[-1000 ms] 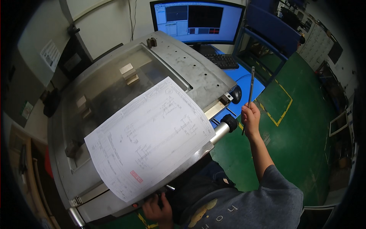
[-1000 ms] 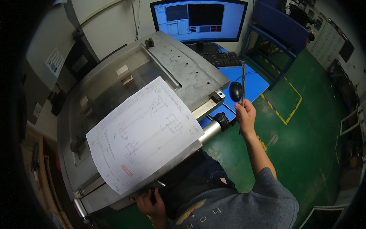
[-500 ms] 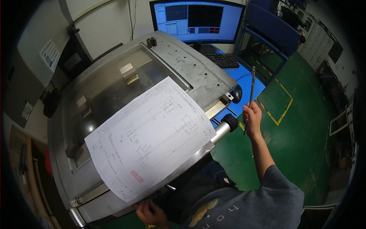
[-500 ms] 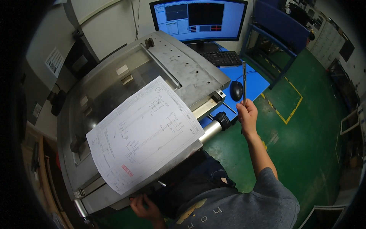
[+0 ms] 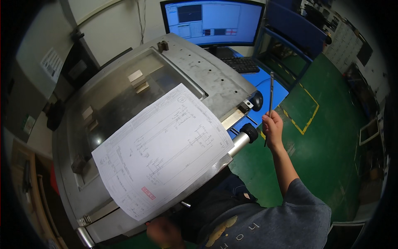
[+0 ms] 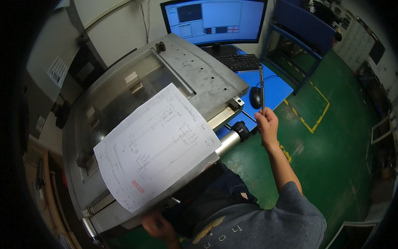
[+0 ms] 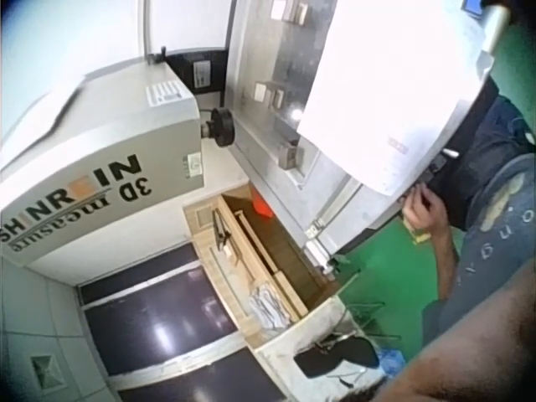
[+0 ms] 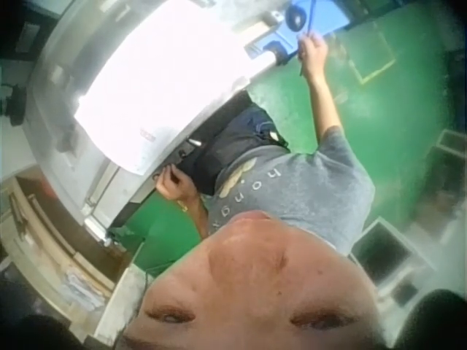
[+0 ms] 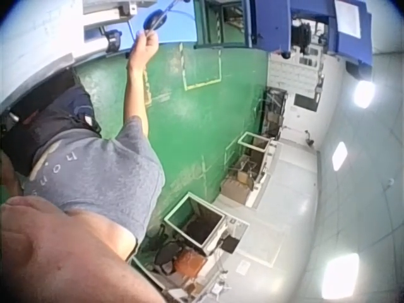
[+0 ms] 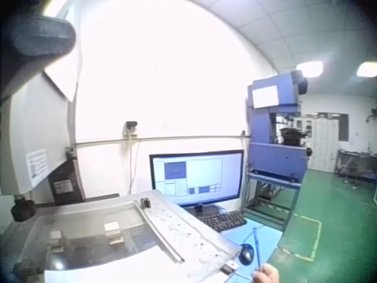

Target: Measuring a metal rod using a vision measurement system and comparing results with a blueprint.

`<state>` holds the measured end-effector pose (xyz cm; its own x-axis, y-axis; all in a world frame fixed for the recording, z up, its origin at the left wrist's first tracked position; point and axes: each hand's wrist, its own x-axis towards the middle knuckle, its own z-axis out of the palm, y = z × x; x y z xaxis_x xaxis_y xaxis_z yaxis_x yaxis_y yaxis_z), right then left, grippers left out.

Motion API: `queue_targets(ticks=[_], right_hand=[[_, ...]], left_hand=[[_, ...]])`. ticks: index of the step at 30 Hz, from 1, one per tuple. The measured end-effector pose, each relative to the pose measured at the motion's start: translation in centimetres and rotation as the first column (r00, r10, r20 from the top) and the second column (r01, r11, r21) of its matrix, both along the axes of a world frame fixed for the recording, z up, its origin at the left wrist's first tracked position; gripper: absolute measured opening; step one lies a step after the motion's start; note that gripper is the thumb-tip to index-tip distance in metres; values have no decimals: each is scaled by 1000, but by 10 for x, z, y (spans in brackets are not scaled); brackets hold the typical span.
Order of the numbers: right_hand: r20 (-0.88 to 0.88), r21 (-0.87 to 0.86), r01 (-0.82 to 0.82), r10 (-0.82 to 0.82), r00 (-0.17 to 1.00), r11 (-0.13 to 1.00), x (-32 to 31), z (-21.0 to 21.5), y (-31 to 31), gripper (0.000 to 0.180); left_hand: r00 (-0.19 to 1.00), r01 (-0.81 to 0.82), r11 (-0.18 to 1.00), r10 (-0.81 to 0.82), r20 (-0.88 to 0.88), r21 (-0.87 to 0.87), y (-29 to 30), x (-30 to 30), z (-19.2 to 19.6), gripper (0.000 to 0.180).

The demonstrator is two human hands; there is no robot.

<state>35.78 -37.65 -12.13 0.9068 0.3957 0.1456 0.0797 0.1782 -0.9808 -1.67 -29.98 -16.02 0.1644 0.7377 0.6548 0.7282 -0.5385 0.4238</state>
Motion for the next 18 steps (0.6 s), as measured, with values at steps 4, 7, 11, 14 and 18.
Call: queue_targets(ticks=[4,7,11,14,18], right_hand=[[9,-51,47,-46,999,998,0,2,-1,14],[-10,12,103,-103,995,995,15,-10,-19,8],[-30,64,-5,7,1000,998,12,-9,-6,8],[-11,41,-18,18,1000,999,8,-10,2,10],[19,9,8,-8,1000,1000,8,-6,2,9]], left_hand=[[998,-51,999,50,-25,-8,1,-6,-10,12],[999,36,999,-36,21,-26,6,3,-4,15],[996,11,999,-7,85,-45,6,-1,-2,13],[996,-4,998,9,84,-59,5,-5,-3,13],[997,38,998,-34,73,-46,7,-2,-3,14]])
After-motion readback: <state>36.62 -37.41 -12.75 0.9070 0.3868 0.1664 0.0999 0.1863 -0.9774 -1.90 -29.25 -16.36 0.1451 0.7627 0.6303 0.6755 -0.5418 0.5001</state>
